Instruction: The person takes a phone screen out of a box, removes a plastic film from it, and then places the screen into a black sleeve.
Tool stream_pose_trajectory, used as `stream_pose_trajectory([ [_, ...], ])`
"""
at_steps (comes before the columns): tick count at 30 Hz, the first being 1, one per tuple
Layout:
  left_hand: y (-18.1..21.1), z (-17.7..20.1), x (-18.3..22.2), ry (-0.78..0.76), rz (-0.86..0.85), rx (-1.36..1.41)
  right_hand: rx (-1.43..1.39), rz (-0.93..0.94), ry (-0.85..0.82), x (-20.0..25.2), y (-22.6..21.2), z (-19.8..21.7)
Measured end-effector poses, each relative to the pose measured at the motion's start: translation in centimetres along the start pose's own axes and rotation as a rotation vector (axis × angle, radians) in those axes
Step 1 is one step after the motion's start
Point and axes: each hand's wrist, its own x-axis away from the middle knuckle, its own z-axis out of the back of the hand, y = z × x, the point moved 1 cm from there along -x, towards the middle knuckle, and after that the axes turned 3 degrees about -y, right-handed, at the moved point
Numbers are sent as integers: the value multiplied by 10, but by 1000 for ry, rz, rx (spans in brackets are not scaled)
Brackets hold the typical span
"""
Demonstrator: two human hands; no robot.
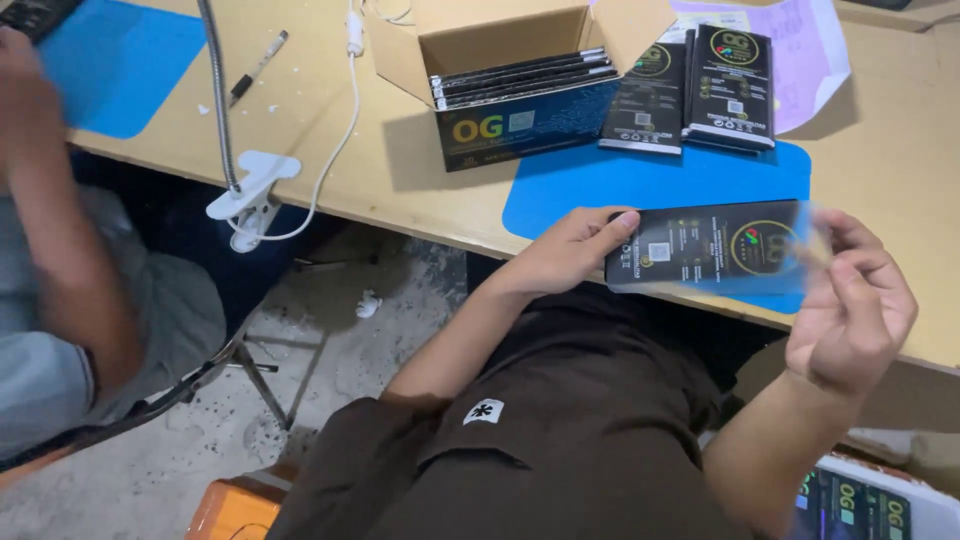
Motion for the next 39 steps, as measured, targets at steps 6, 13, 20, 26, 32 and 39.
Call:
stream_pose_trajectory([
  [6, -6, -1, -4, -6, 18, 47, -133, -122, 0, -6, 1, 0],
  [13, -8, -1, -3, 1, 26, 53, -148, -94, -22, -5, 3, 1],
  [20, -4, 1, -3, -27, -13, 19, -144, -84, -34, -6, 1, -1],
  [26, -3, 1, -2, -35, 3, 25, -148, -76, -14, -4, 0, -2],
  [32, -1, 1, -2, -30, -16, -4, -126, -76, -45, -4, -4, -3],
  [39, 0, 0, -2, -12, 13, -34, -61, -75, -44, -4, -7, -5],
])
